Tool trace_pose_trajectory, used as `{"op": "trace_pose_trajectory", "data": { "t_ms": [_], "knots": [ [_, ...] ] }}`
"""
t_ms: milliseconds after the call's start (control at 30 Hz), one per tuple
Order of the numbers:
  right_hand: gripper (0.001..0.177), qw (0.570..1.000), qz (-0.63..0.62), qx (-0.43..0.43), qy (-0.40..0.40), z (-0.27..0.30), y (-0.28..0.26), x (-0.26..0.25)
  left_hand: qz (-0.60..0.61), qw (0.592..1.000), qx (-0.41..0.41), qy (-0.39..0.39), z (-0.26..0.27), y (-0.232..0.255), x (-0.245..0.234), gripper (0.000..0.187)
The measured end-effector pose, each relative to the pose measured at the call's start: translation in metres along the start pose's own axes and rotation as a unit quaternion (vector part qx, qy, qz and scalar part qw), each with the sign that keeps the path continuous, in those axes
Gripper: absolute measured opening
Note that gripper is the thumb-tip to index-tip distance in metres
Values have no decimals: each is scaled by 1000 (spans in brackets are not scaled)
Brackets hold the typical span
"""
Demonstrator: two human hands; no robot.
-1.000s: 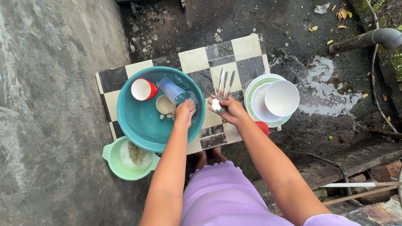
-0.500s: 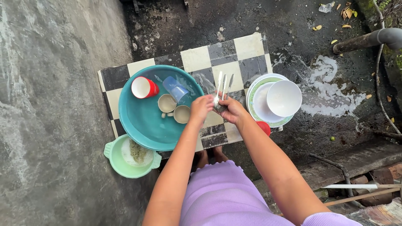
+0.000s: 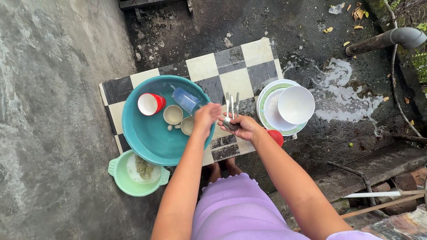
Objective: Washing various dishes including cups, spoons, and plates in a plastic basin outdoors.
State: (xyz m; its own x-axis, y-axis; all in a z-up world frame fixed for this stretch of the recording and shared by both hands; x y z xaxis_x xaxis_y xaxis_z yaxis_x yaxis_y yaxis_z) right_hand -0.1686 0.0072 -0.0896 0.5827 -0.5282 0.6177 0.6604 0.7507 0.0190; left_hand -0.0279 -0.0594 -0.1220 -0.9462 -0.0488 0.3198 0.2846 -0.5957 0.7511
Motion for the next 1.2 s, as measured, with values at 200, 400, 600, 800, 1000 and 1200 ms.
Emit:
{"op": "trace_pose_trajectory", "data": {
  "t_ms": [200,400,600,800,1000,1200],
  "knots": [
    [43,1000,-1,-25,9,-18,1,-31,-57,990,-19,-128,6,-8,67,41],
    [47,998,55,33,-7,24,7,8,-54,988,88,117,-23,-1,-22,44],
    [47,993,96,-7,66,27,4,-3,-31,987,8,158,-34,-31,-79,41],
    [43,992,83,-52,84,2,-13,-7,-108,994,20,9,14,13,-17,40],
    [38,994,73,-76,32,-44,-15,-22,26,978,-53,-198,77,43,42,41],
    [37,997,2,-60,57,-11,-8,11,-40,977,88,190,39,-26,-136,30]
  ]
}}
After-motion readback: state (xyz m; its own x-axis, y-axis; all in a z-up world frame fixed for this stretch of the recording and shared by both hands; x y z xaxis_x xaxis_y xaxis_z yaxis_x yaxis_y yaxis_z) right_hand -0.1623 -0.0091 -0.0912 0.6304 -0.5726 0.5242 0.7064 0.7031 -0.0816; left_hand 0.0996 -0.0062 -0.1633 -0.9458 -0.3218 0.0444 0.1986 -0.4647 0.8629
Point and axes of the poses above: each hand's wrist, its own z-axis away from the middle knuckle, its own x-axis out of the palm, y = z × x, the point moved 8 cm from there along -z, towards the middle knuckle, and after that the axes turned 9 degrees about x, right-handed, at the moved point
